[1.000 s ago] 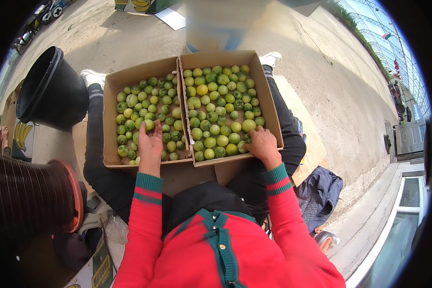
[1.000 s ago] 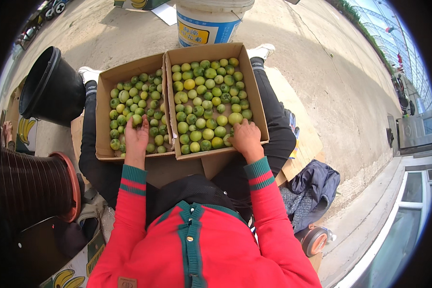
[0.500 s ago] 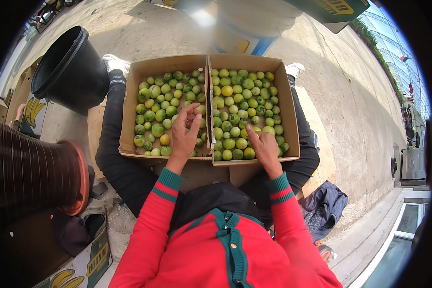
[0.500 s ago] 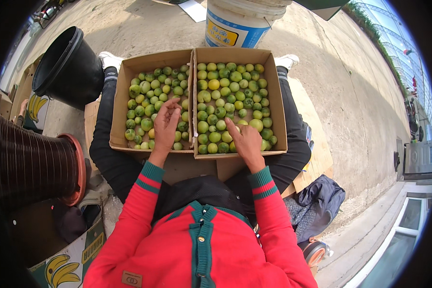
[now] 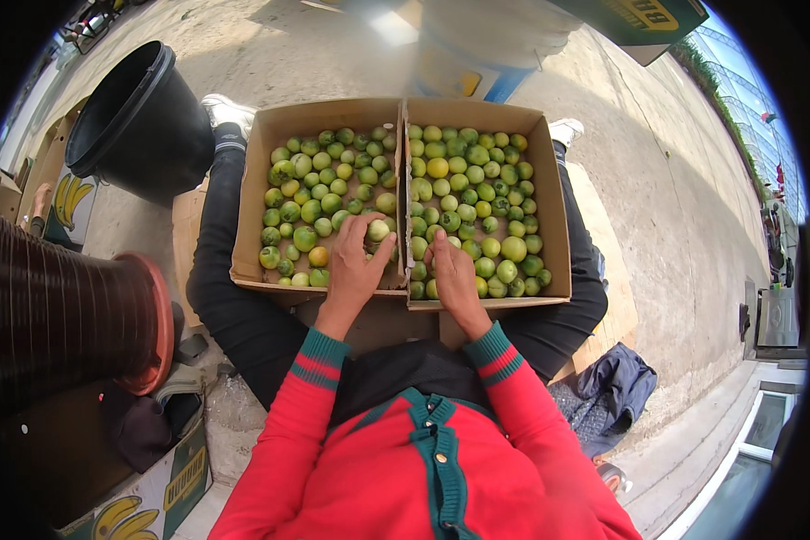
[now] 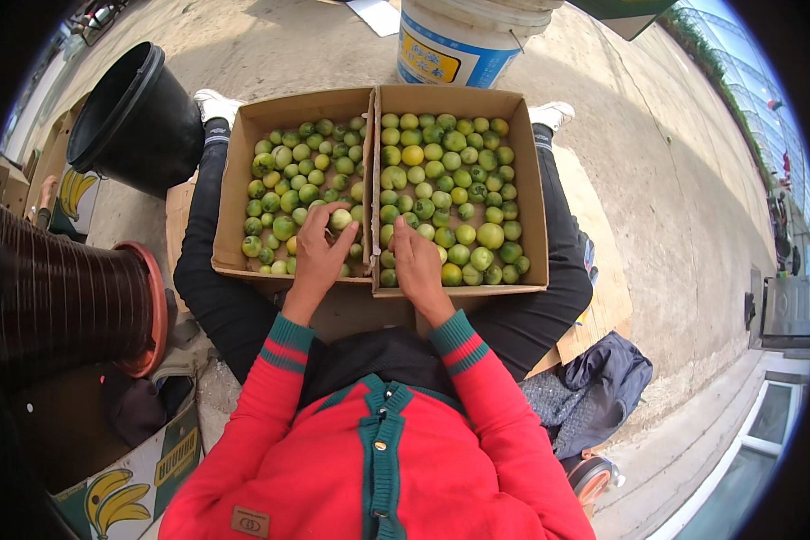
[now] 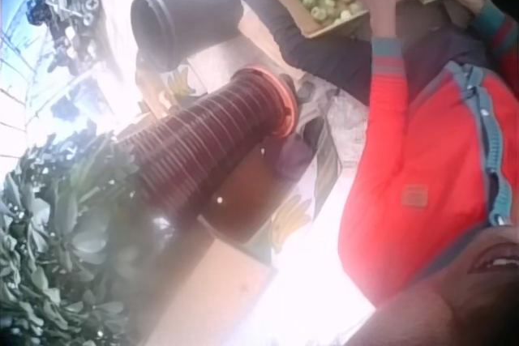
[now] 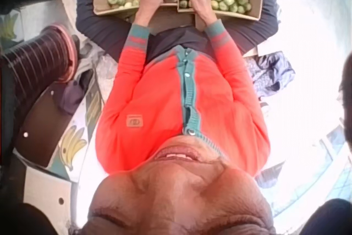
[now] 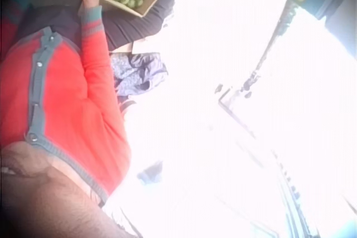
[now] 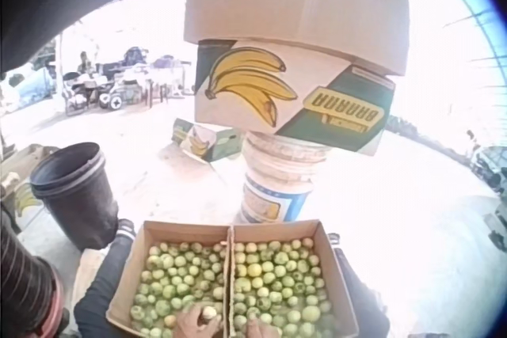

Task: The person sits on the ground and sorts green round fruit by hand from a full cardboard box into an empty one. The person repeatedly picks fruit from the right box and places it into the left box, gradually filling the second container.

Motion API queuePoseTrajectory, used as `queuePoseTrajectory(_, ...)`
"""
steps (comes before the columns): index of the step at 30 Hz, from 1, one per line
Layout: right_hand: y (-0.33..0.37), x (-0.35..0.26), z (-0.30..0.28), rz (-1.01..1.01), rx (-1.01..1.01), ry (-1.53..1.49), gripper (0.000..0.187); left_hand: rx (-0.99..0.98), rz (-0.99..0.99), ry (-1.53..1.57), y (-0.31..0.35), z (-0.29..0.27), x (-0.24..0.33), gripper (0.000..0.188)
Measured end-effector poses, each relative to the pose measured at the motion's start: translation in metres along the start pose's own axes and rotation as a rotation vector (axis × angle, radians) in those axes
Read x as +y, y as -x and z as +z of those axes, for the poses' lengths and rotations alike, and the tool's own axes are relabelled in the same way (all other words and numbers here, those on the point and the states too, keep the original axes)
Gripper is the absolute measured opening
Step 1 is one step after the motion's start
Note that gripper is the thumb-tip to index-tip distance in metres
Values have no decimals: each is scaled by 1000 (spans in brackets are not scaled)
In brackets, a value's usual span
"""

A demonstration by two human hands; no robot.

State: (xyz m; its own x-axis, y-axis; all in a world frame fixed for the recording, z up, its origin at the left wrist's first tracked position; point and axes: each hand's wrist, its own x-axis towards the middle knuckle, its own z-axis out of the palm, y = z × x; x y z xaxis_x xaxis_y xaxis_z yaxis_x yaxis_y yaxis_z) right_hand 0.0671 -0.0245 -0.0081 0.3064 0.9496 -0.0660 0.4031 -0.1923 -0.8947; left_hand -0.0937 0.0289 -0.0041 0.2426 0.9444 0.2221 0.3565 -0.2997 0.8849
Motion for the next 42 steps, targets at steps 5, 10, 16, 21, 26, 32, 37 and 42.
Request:
queuePoseTrajectory(5,-2,2,4,-8,-59,-13,39,145,-165,-478,5,-21,-65,39)
queuePoseTrajectory(10,-3,20,6,-54,-48,-127,34,24,-125,-248,1,-19,-30,41)
queuePoseTrajectory(16,-1,10,6,-174,-53,-243,57,-252,94,38,17,5,18,49)
queuePoseTrajectory(21,7,1,3,-341,8,0,60,-199,125,126,20,21,9,41)
queuePoseTrajectory(26,1,8,-24,-424,116,354,38,41,-109,-8,17,12,0,31)
queuePoseTrajectory(32,-2,43,-90,-28,121,968,22,28,-294,-362,5,-4,-33,40)
queuePoseTrajectory(37,-9,61,-85,-10,126,926,28,138,-61,-583,8,12,-17,46)
queuePoseTrajectory(42,1,32,-71,-199,216,530,28,66,57,-263,10,9,-6,55)
